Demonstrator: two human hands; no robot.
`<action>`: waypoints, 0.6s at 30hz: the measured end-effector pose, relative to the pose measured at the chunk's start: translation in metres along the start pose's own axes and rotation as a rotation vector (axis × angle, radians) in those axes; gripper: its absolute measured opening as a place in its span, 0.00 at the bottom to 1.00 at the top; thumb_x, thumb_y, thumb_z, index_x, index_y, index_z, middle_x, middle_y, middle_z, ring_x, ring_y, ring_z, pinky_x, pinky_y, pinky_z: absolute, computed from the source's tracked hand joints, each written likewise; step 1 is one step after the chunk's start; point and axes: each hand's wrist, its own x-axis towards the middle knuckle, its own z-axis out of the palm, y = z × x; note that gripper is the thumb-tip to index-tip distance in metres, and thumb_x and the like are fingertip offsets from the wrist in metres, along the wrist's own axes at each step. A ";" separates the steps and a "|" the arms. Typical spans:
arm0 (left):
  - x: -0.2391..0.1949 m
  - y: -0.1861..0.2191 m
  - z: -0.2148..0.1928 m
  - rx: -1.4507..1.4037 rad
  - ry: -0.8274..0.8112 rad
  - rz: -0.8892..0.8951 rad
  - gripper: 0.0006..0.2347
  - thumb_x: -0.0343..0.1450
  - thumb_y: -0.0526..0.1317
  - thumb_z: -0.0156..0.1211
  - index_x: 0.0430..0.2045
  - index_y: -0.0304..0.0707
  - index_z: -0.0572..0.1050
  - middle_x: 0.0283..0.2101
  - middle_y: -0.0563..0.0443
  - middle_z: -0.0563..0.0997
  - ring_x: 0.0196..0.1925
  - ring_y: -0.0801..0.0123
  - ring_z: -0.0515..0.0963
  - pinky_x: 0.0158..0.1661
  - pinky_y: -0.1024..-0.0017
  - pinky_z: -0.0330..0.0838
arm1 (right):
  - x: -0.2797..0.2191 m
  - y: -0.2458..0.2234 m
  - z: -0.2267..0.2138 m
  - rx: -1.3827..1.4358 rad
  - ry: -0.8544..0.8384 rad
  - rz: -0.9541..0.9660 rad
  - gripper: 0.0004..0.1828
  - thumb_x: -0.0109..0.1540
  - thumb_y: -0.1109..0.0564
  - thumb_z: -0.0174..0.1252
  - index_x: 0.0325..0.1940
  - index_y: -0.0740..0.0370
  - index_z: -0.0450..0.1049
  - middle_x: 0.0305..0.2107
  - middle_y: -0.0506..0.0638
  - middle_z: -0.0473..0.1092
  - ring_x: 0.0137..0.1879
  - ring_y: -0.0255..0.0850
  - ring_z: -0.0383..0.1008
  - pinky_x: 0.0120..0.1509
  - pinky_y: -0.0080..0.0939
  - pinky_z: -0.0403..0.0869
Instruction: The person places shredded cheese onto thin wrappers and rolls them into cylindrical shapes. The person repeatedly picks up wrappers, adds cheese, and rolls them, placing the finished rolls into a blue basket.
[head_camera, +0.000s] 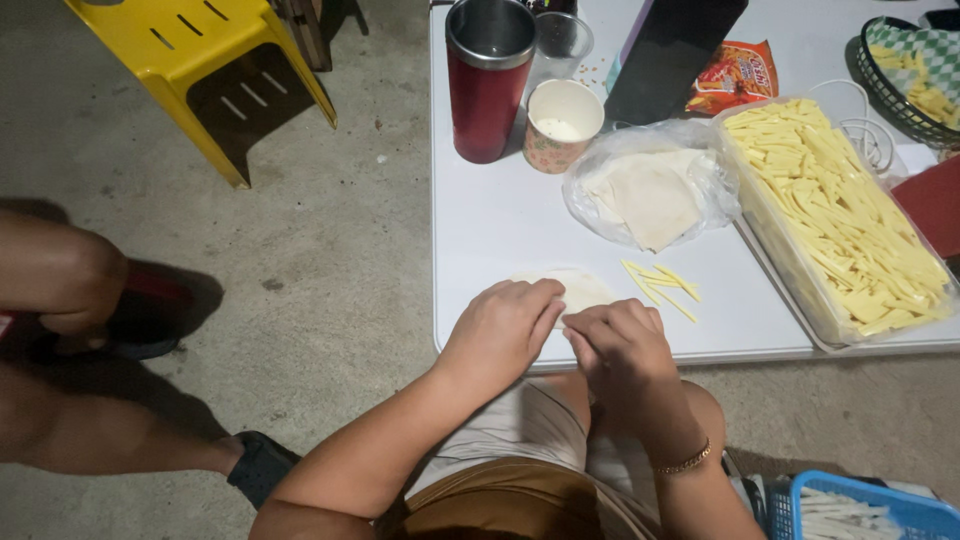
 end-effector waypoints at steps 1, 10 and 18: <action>-0.001 0.001 -0.001 0.013 0.021 0.006 0.07 0.74 0.37 0.58 0.39 0.33 0.77 0.31 0.41 0.79 0.37 0.48 0.78 0.40 0.57 0.72 | 0.000 0.001 0.001 0.006 -0.006 0.011 0.09 0.55 0.62 0.68 0.39 0.61 0.79 0.33 0.47 0.74 0.42 0.45 0.72 0.50 0.44 0.68; -0.014 -0.002 -0.012 0.117 -0.106 0.116 0.07 0.71 0.41 0.62 0.36 0.37 0.82 0.34 0.49 0.78 0.44 0.56 0.74 0.47 0.60 0.68 | -0.004 0.015 0.007 0.035 -0.048 0.017 0.08 0.54 0.61 0.68 0.38 0.59 0.80 0.32 0.48 0.73 0.42 0.48 0.70 0.51 0.45 0.68; -0.009 -0.002 -0.004 0.161 -0.126 0.061 0.08 0.71 0.40 0.62 0.32 0.32 0.81 0.35 0.44 0.77 0.44 0.52 0.73 0.48 0.58 0.69 | 0.002 0.025 0.002 0.103 -0.158 0.018 0.04 0.58 0.58 0.65 0.35 0.59 0.77 0.31 0.48 0.74 0.40 0.48 0.69 0.49 0.46 0.67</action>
